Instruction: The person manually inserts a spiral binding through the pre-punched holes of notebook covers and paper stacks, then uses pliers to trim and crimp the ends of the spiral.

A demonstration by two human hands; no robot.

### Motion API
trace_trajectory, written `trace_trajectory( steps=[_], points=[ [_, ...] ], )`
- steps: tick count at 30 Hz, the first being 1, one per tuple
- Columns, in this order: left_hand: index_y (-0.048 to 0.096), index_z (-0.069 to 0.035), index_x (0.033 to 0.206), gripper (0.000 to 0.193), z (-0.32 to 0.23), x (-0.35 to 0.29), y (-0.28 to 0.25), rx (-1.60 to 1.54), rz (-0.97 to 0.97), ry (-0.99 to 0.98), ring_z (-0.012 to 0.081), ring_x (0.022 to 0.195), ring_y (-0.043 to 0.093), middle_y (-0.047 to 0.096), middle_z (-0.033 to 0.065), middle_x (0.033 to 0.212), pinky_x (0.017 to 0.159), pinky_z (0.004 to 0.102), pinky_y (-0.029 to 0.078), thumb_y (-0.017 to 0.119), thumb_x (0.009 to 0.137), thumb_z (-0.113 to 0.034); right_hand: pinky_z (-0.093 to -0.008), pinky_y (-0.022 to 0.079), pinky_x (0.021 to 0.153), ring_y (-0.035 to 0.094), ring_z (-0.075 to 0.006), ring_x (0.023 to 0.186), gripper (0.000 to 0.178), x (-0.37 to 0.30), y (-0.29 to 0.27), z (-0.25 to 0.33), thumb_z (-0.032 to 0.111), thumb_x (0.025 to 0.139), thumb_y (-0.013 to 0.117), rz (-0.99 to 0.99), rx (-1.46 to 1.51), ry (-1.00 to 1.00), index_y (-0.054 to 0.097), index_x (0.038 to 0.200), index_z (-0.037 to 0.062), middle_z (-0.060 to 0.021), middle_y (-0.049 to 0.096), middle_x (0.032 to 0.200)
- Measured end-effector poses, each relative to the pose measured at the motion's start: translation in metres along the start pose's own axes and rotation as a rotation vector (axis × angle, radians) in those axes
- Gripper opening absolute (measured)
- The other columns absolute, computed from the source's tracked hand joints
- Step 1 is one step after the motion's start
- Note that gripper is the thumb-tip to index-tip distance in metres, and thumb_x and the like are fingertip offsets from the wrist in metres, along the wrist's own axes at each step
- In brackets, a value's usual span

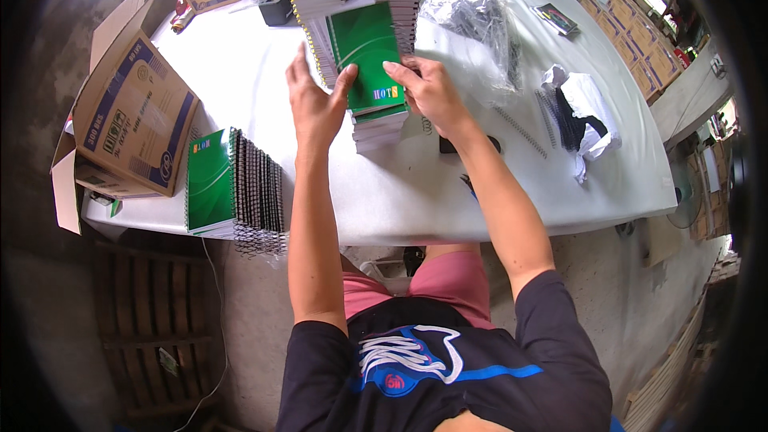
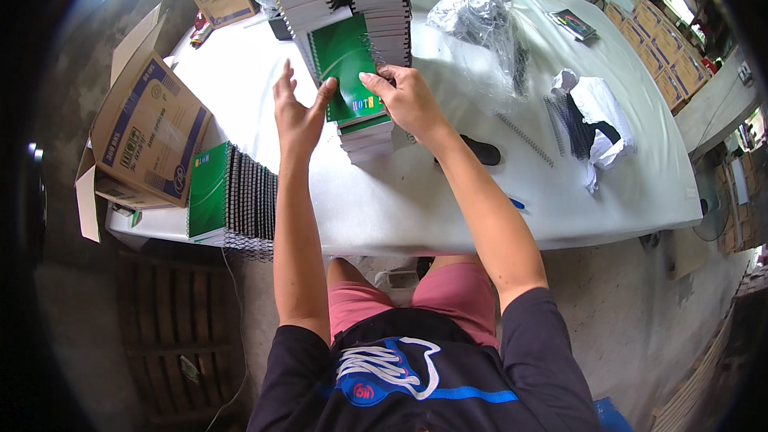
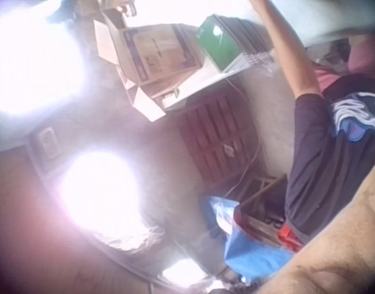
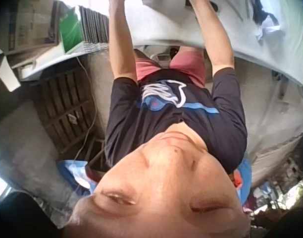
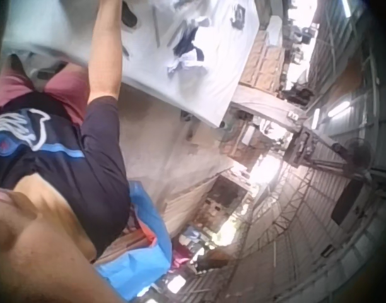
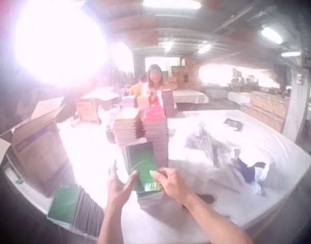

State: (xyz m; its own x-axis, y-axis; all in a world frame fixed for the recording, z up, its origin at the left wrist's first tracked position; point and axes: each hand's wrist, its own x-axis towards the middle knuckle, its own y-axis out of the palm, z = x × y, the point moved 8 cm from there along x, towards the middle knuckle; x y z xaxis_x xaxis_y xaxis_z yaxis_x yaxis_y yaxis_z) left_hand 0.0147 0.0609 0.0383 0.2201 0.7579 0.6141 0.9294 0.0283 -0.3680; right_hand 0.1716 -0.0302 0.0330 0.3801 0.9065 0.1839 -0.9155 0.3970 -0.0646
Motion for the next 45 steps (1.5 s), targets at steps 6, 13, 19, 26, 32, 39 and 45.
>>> trace_trajectory(
  steps=[6,13,19,26,32,39,45],
  points=[
    [0.059,-0.001,0.113,0.028,-0.054,-0.032,-0.035,-0.596,0.245,-0.193,0.0141,0.089,0.062,0.067,0.0092,0.098,0.083,0.0272,0.048,0.063,0.086,-0.006,-0.0194,0.037,0.048,0.046,-0.0047,0.053,0.032,-0.071,0.003,0.017,0.025,0.096,0.052,0.211,0.038,-0.059,0.056,0.119,0.0022,0.0006,0.056,0.071],
    [0.062,-0.019,0.101,0.028,-0.055,-0.138,-0.003,0.555,0.605,0.253,0.0203,0.112,0.052,0.06,-0.0015,0.096,0.102,0.0678,0.006,0.056,0.08,-0.001,-0.0152,0.033,0.038,0.042,-0.0017,0.046,0.046,-0.124,-0.082,-0.017,0.012,0.092,0.051,-0.152,0.134,0.057,0.041,0.137,0.0072,-0.0015,0.054,0.087],
    [0.052,-0.009,0.096,0.063,-0.04,-0.179,0.011,0.447,0.263,0.196,0.0364,0.129,0.028,0.043,0.0101,0.119,0.099,0.0706,0.001,0.076,0.062,-0.057,-0.0148,0.031,0.042,0.035,-0.0006,0.049,0.046,-0.157,-0.059,-0.045,0.029,0.098,0.046,0.03,0.111,0.23,0.038,0.14,0.0128,0.0016,0.052,0.081],
    [0.049,-0.012,0.086,0.06,-0.044,-0.174,0.024,0.444,0.032,0.248,0.0301,0.11,0.04,0.047,0.0076,0.103,0.089,0.052,0.027,0.079,0.055,-0.054,-0.0225,0.037,0.053,0.041,-0.0075,0.059,0.031,-0.166,-0.046,-0.051,0.026,0.096,0.051,0.087,-0.248,0.085,0.062,0.118,0.007,-0.0007,0.047,0.073],
    [0.053,-0.015,0.083,0.05,-0.046,-0.173,0.025,0.439,0.062,0.219,0.0268,0.102,0.042,0.049,0.0038,0.092,0.086,0.0479,0.029,0.077,0.057,-0.051,-0.0287,0.044,0.064,0.054,-0.0166,0.07,0.02,-0.155,-0.042,-0.034,0.012,0.087,0.062,0.023,-0.463,-0.093,0.068,0.106,0.0079,-0.0066,0.056,0.081],
    [0.059,-0.018,0.078,0.042,-0.052,-0.175,0.027,0.467,0.098,0.241,0.0255,0.1,0.042,0.049,-0.0002,0.09,0.086,0.0566,0.025,0.076,0.057,-0.051,-0.0306,0.047,0.068,0.059,-0.0221,0.077,0.02,-0.143,-0.032,-0.03,0.005,0.081,0.067,0.105,-0.568,-0.144,0.071,0.1,0.0094,-0.0072,0.062,0.088],
    [0.061,-0.019,0.083,0.048,-0.046,-0.17,0.032,0.5,0.204,0.217,0.0256,0.101,0.043,0.051,-0.0019,0.089,0.089,0.0574,0.023,0.075,0.058,-0.057,-0.0295,0.046,0.067,0.057,-0.015,0.074,0.024,-0.139,-0.024,-0.036,0.005,0.083,0.064,0.288,-0.466,-0.032,0.069,0.106,0.0097,-0.0053,0.059,0.082]
  ],
)
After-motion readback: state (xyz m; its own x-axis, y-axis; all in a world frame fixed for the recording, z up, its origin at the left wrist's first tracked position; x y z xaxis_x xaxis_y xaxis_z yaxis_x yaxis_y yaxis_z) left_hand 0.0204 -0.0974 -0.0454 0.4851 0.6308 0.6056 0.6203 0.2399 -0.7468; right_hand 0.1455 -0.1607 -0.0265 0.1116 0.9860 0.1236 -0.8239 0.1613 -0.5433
